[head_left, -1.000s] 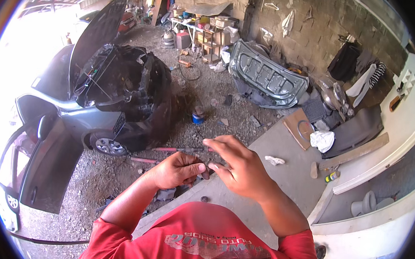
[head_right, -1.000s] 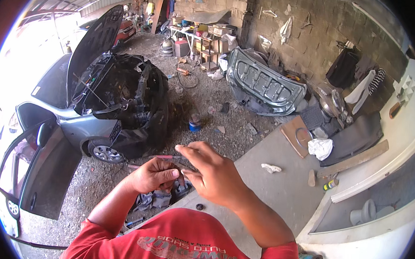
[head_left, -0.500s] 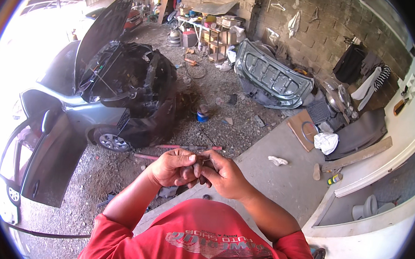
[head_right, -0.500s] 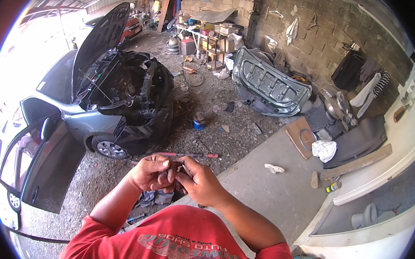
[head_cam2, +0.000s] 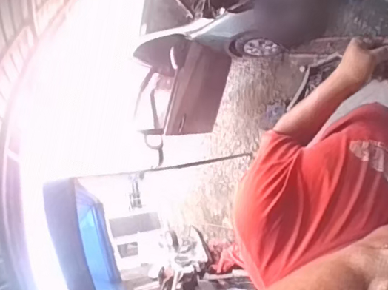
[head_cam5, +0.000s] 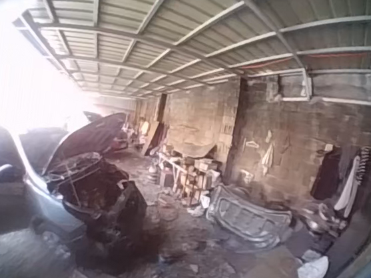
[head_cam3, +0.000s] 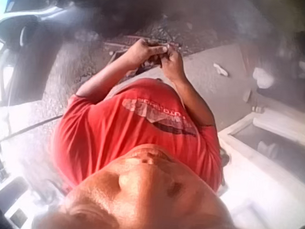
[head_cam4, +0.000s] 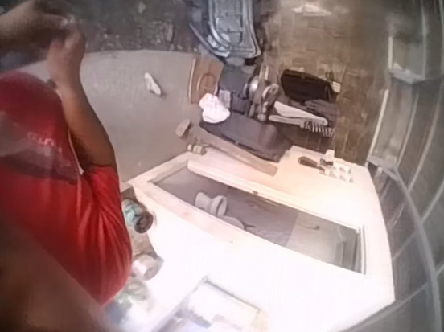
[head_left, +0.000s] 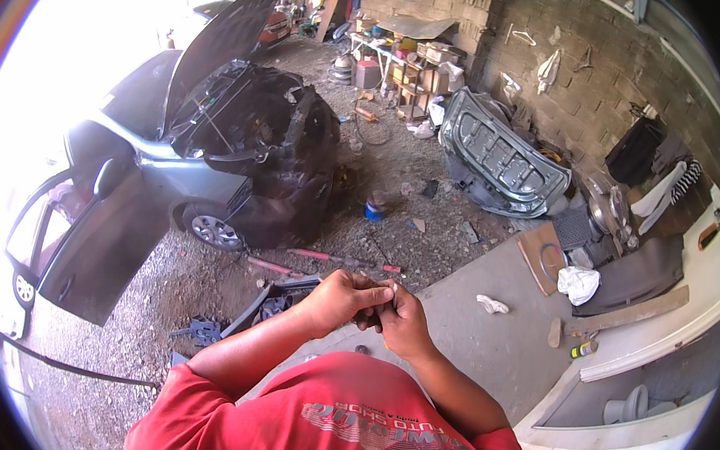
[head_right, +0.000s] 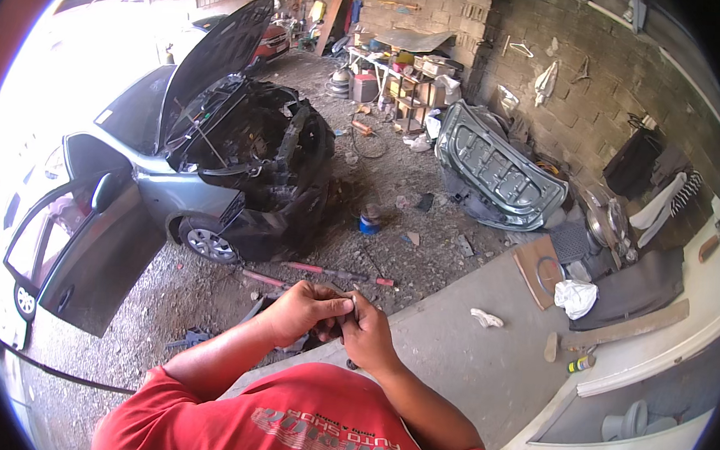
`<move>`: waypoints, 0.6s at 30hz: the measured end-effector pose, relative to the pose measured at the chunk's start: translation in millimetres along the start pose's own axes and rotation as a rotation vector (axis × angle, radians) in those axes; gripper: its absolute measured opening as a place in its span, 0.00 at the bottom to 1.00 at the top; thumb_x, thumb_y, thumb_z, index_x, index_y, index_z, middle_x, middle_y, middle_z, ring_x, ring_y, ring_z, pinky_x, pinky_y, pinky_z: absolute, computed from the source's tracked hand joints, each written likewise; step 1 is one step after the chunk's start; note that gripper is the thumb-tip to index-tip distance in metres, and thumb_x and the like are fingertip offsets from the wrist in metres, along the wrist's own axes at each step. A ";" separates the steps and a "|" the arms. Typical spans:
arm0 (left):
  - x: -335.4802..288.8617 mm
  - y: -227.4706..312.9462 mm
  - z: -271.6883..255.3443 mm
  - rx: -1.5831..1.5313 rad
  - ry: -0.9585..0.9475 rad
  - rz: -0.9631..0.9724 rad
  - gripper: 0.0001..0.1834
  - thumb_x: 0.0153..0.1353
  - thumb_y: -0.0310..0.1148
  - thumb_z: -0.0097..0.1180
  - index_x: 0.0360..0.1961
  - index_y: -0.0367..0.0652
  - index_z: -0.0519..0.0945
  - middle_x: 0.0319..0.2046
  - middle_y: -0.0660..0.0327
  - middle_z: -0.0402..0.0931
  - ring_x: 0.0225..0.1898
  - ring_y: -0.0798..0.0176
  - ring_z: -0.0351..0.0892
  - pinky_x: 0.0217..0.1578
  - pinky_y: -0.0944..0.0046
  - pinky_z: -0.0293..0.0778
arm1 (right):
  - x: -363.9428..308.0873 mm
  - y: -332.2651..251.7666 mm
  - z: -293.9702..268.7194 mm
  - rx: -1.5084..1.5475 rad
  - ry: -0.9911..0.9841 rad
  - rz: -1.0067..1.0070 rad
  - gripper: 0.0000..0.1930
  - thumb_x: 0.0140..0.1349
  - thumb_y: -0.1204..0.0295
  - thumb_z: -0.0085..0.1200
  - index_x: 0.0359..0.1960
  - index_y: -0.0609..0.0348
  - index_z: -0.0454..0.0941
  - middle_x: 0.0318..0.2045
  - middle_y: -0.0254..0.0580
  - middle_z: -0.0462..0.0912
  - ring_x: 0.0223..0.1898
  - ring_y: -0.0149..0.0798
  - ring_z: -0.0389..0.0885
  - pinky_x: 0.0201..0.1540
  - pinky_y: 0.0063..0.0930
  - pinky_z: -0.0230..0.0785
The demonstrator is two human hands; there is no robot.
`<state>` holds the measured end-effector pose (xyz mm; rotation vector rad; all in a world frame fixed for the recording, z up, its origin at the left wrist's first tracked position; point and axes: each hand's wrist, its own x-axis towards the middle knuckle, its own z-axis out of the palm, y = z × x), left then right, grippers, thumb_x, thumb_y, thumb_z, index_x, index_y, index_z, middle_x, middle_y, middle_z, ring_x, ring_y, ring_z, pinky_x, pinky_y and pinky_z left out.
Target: The person cleans an alternator rotor using a small screwdriver, straightens copper wire by hand, and scrapes around the center shaft of the rotor with the screwdriver.
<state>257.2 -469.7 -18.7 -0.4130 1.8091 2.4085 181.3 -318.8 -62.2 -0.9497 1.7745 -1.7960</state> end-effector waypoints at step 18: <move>-31.2 -56.6 -35.5 0.123 0.080 -0.044 0.28 0.80 0.49 0.48 0.70 0.39 0.64 0.44 0.57 0.80 0.41 0.65 0.83 0.47 0.61 0.82 | 4.6 25.3 23.1 -0.110 -0.126 0.098 0.12 0.75 0.68 0.58 0.33 0.63 0.80 0.25 0.32 0.84 0.26 0.22 0.76 0.30 0.23 0.69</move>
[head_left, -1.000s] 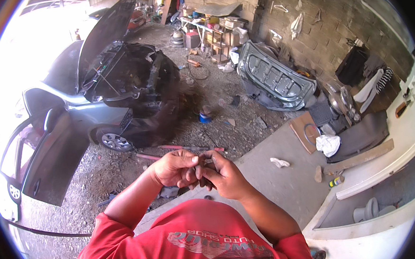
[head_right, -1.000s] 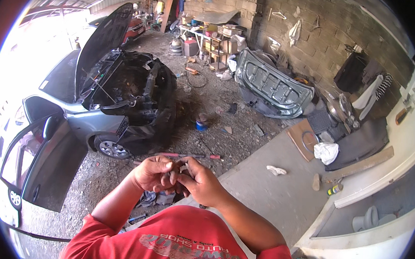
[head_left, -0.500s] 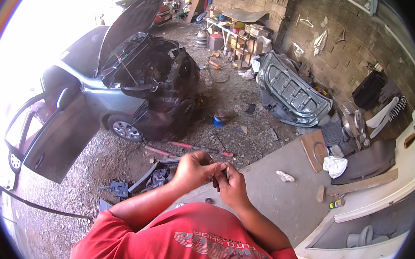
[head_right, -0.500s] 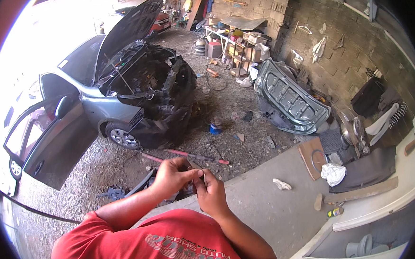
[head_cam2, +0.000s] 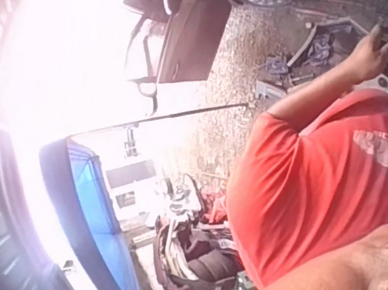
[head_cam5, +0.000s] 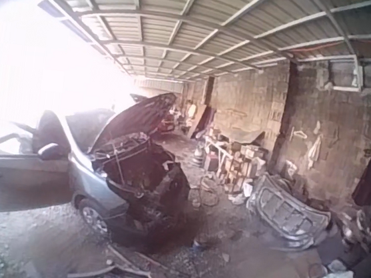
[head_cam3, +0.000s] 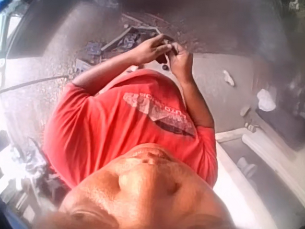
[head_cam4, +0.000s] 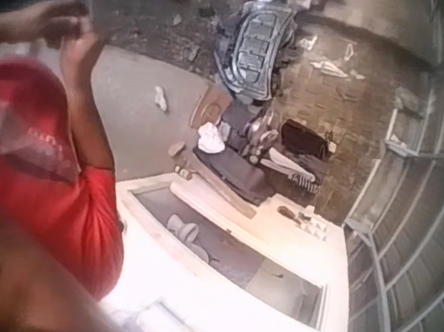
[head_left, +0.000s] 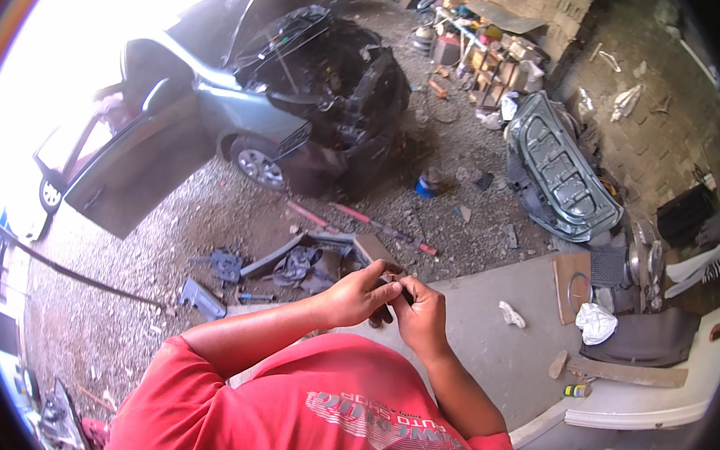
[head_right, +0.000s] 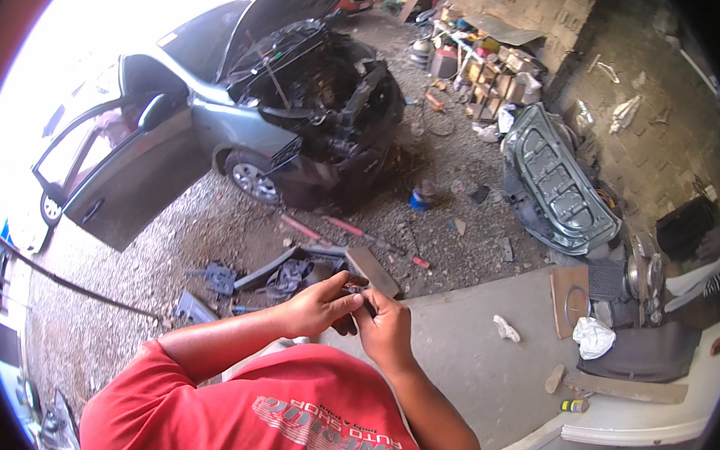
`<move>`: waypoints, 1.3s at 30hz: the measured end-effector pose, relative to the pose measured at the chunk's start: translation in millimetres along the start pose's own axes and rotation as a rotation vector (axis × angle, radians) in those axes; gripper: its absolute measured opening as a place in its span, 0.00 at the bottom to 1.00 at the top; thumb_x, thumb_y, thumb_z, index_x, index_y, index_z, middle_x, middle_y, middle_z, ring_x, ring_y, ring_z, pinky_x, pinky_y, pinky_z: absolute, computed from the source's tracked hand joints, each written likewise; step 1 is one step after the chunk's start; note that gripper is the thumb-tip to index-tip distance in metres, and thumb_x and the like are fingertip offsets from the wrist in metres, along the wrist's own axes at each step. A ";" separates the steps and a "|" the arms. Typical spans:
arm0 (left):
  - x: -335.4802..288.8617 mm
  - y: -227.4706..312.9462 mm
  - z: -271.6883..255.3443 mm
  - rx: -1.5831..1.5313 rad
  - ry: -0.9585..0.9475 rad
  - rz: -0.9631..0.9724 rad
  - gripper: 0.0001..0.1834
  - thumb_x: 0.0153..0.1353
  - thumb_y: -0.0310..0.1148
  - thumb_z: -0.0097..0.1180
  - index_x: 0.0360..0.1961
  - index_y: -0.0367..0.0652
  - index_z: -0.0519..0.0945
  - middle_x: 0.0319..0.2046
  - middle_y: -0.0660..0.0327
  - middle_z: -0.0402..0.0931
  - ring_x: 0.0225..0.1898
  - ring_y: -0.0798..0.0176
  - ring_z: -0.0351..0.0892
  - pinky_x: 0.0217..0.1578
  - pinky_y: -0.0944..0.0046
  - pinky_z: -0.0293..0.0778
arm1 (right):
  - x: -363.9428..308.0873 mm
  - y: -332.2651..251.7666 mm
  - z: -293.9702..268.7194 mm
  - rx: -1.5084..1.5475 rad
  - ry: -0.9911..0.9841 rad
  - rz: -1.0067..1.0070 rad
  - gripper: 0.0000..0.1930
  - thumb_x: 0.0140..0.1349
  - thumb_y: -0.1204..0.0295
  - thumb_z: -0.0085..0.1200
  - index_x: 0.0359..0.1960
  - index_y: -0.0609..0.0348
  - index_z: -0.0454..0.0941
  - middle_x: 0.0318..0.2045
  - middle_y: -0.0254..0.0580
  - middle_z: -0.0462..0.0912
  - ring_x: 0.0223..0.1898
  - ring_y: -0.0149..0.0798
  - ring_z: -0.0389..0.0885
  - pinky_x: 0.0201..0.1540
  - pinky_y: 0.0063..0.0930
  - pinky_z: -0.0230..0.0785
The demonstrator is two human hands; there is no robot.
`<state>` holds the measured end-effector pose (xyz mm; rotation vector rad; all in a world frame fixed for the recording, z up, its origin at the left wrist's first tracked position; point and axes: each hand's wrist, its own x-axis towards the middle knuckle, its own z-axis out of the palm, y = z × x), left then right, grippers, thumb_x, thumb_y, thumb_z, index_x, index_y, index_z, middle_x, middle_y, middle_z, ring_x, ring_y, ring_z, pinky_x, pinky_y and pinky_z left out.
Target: The person cleans an alternator rotor using a small screwdriver, straightens copper wire by hand, and scrapes around the center shaft of the rotor with the screwdriver.
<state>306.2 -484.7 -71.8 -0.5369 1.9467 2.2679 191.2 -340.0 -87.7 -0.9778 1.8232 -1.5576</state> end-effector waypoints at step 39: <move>24.3 13.1 -399.2 0.365 -0.002 -0.027 0.18 0.76 0.42 0.57 0.52 0.38 0.84 0.31 0.64 0.81 0.32 0.73 0.76 0.36 0.64 0.76 | 333.3 3.0 216.8 -0.245 -0.410 -0.410 0.04 0.61 0.78 0.65 0.36 0.64 0.83 0.32 0.50 0.86 0.36 0.52 0.87 0.40 0.39 0.77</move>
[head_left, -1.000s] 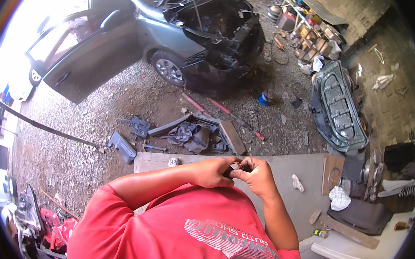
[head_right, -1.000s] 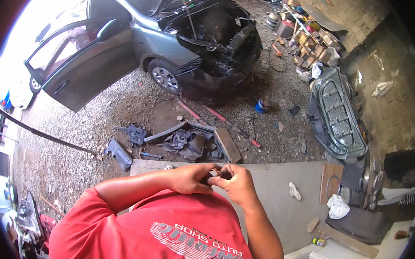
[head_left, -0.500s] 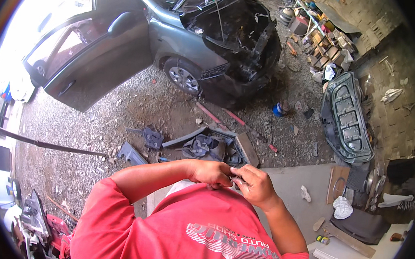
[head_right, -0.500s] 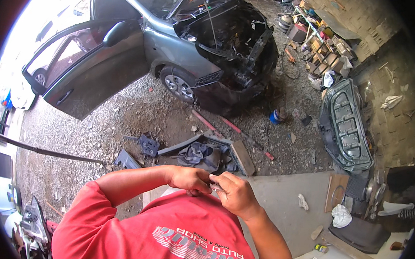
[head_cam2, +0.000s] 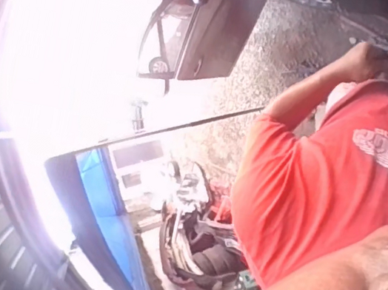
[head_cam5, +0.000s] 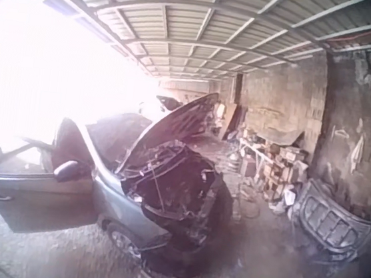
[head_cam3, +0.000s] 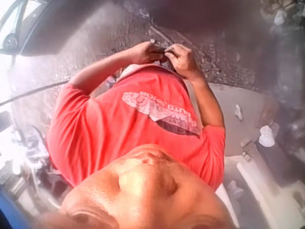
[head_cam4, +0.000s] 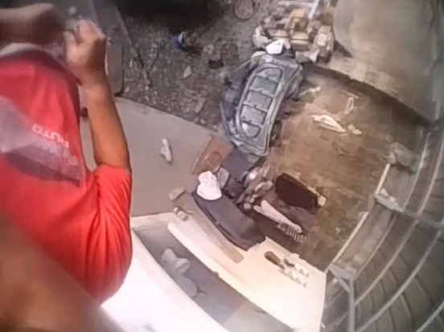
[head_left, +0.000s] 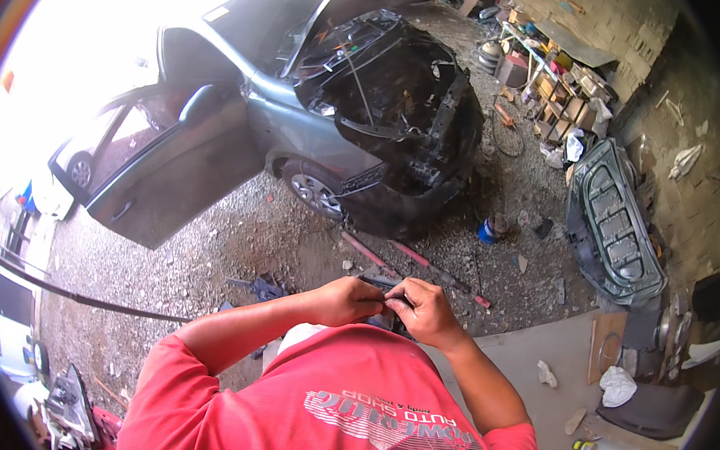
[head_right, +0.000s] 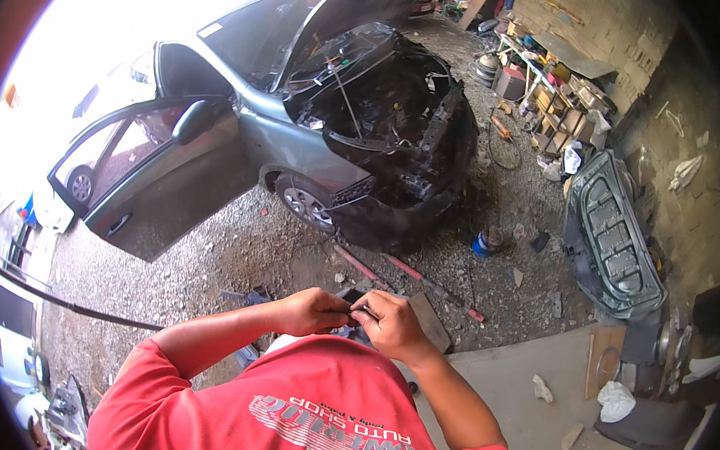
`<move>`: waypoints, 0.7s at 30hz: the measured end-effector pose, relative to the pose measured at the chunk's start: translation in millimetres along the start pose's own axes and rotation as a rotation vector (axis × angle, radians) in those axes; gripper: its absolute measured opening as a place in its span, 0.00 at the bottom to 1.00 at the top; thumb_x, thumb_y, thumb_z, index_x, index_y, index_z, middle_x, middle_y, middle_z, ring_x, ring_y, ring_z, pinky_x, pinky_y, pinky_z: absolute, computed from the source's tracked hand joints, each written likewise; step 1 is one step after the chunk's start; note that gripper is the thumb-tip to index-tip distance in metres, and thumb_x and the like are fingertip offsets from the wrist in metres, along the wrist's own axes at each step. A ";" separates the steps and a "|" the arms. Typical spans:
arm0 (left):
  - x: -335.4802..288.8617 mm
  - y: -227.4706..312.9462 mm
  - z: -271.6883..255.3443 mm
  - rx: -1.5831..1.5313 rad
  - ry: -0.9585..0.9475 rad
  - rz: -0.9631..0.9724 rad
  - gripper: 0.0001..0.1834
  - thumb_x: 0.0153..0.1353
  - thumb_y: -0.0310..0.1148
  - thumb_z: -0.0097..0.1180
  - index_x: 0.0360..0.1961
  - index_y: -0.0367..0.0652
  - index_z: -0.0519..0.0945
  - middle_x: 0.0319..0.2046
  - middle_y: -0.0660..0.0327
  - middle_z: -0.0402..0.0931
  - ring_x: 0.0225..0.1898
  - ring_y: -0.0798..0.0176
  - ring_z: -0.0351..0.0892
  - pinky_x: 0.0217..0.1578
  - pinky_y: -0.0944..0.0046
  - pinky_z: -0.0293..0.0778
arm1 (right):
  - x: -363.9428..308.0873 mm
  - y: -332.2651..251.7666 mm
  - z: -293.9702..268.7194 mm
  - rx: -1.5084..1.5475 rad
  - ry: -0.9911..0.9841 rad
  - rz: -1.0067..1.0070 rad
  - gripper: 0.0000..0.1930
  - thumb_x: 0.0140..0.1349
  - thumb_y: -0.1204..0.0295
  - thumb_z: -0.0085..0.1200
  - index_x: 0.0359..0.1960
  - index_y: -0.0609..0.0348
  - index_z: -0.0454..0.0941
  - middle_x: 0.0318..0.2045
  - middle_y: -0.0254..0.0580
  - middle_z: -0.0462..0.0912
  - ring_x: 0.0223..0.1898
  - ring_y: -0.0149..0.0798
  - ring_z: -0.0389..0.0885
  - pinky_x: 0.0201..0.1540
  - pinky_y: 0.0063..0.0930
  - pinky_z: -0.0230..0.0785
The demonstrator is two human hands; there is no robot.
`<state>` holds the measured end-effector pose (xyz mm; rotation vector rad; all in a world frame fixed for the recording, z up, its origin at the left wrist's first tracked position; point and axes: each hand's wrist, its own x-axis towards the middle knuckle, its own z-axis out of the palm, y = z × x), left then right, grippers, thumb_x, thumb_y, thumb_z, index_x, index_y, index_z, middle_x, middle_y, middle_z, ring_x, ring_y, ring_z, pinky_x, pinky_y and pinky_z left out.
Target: The person cleans an alternator rotor using a small screwdriver, straightens copper wire by hand, and scrapes around the center shaft of the rotor with the screwdriver.
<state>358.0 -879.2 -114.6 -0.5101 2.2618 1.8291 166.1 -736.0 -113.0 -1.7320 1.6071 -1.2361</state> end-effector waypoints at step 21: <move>296.9 -213.4 -583.2 0.913 0.908 -0.337 0.14 0.71 0.36 0.49 0.47 0.38 0.79 0.44 0.36 0.85 0.50 0.33 0.85 0.53 0.40 0.79 | -242.2 313.7 150.1 -0.393 1.111 1.461 0.16 0.64 0.70 0.59 0.48 0.73 0.81 0.44 0.61 0.87 0.46 0.53 0.87 0.50 0.44 0.78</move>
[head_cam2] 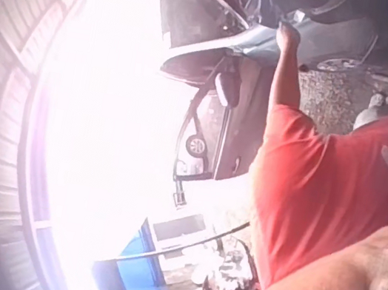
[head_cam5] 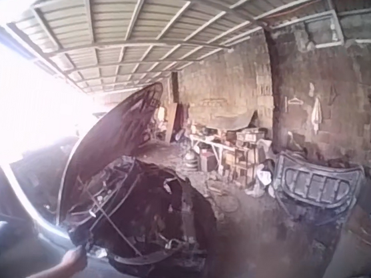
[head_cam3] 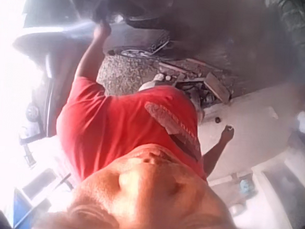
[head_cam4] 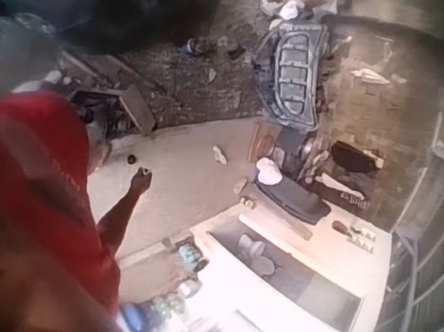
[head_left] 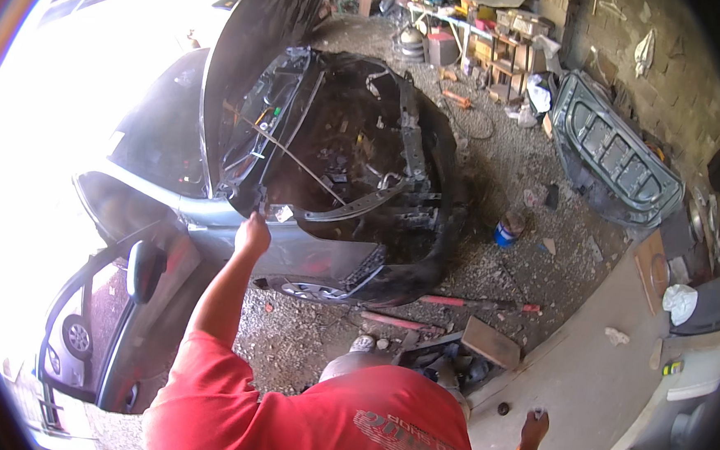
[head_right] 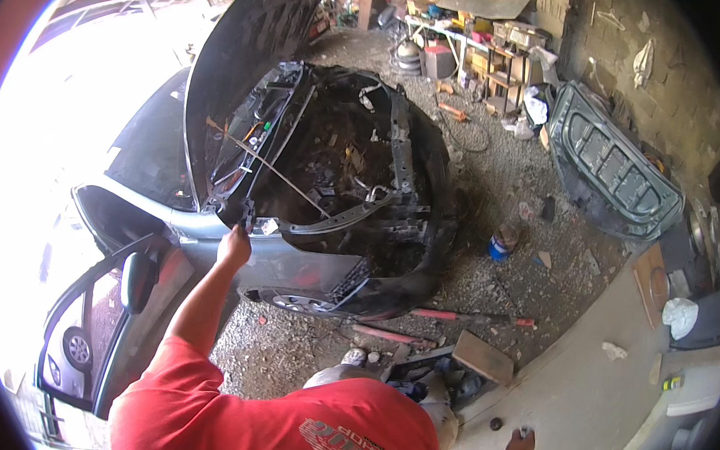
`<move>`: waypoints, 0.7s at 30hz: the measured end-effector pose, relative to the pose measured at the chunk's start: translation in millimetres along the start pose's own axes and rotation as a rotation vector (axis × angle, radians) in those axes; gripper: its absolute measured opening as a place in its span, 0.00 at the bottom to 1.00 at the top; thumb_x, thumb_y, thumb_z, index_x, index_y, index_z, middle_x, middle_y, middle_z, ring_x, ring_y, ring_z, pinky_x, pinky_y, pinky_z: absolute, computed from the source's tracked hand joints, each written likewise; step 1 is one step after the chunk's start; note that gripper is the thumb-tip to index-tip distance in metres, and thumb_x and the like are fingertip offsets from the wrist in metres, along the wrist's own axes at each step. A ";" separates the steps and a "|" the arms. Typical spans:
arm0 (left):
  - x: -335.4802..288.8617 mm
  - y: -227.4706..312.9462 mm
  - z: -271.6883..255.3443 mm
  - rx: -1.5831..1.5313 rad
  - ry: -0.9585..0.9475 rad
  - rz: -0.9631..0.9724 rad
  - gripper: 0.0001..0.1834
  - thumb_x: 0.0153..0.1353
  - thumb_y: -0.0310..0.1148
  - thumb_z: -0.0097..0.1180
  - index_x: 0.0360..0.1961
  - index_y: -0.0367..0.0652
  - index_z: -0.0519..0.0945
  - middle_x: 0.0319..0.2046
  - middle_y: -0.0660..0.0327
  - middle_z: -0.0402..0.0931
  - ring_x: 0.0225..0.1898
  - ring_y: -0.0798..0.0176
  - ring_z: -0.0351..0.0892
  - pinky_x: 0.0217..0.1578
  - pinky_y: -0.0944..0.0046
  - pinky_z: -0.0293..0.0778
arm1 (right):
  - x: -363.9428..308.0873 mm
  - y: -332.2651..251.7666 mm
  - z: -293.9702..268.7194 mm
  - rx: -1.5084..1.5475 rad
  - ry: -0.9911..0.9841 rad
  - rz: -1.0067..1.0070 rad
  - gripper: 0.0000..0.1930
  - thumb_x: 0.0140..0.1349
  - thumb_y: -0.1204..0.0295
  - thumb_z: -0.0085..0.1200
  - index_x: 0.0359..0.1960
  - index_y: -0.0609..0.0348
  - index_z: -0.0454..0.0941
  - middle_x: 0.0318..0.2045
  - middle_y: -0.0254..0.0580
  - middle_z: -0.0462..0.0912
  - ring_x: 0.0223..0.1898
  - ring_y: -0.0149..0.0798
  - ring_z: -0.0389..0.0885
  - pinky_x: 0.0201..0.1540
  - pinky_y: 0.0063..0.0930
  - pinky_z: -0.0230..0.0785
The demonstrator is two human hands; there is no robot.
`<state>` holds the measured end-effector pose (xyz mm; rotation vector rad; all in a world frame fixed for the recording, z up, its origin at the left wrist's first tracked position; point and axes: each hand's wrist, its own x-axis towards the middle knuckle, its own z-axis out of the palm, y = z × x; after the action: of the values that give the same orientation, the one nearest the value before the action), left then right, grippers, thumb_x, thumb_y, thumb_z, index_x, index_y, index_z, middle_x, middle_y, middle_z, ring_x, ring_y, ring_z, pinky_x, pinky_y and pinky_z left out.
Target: The person cleans an alternator rotor using a small screwdriver, straightens copper wire by hand, and scrapes around the center shaft of the rotor with the screwdriver.
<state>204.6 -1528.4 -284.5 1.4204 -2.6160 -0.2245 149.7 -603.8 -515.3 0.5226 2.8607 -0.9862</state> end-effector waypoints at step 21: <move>379.0 -157.5 103.5 0.506 0.320 0.627 0.21 0.71 0.41 0.55 0.55 0.38 0.84 0.53 0.46 0.84 0.52 0.41 0.84 0.55 0.42 0.78 | -205.3 -99.0 21.4 -0.519 -0.475 0.353 0.23 0.67 0.52 0.61 0.43 0.65 0.83 0.44 0.61 0.86 0.48 0.65 0.84 0.51 0.50 0.77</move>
<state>108.0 -1925.9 -393.1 0.5744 -2.7676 0.7137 308.1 -750.1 -438.3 0.6069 2.3444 -0.2453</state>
